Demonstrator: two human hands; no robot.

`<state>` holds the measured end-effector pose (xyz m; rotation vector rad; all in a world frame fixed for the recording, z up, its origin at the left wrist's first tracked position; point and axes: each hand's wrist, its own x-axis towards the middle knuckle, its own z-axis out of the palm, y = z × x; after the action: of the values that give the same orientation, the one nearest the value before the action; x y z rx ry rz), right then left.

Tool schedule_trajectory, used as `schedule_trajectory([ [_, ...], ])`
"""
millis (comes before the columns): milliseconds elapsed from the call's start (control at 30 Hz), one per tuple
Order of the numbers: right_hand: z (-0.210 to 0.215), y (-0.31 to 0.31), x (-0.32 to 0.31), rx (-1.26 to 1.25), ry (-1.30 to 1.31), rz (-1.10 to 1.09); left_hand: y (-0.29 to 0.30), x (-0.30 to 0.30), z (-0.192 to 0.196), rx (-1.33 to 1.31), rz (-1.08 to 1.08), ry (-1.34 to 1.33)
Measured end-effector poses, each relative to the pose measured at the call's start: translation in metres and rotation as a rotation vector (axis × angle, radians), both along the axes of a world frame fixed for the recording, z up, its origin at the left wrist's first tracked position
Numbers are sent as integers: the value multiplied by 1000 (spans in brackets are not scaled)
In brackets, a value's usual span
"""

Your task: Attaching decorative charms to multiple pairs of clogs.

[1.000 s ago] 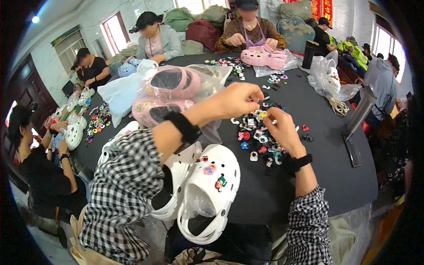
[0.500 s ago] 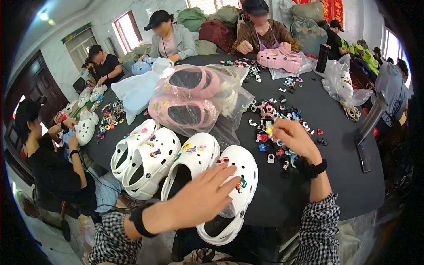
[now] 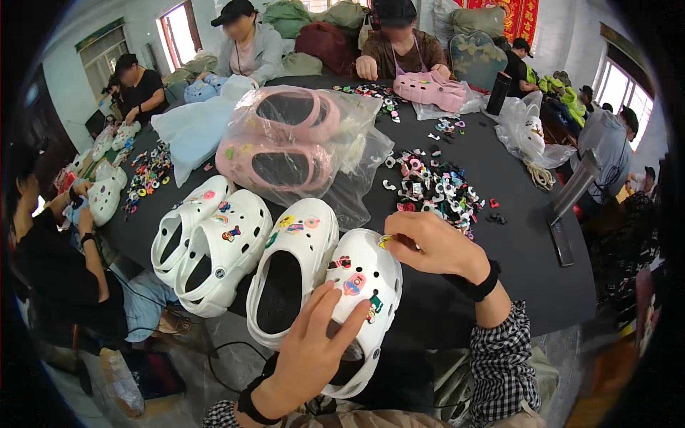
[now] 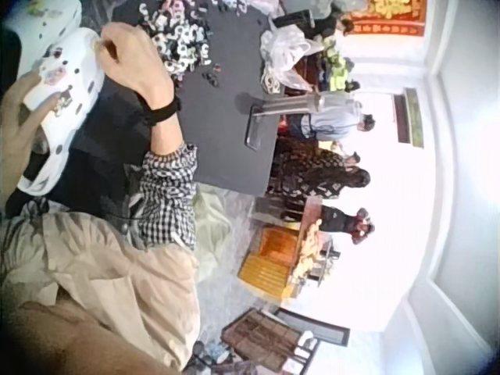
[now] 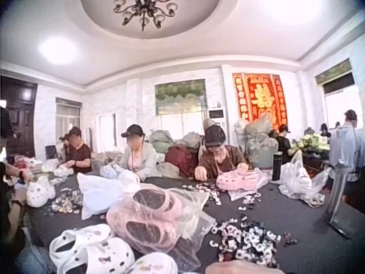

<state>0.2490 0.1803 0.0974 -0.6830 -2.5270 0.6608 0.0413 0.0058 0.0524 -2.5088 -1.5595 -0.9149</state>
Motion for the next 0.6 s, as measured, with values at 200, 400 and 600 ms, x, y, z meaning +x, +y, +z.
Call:
schedule_trajectory([
  [200,-5,-10,4,105,-10,-69,3,6,-10,87,11,-43],
  [400,-8,-33,2,161,72,-200,2,10,-10,239,24,-76],
  [600,-12,-50,-4,292,65,-341,2,8,-26,274,-19,-139],
])
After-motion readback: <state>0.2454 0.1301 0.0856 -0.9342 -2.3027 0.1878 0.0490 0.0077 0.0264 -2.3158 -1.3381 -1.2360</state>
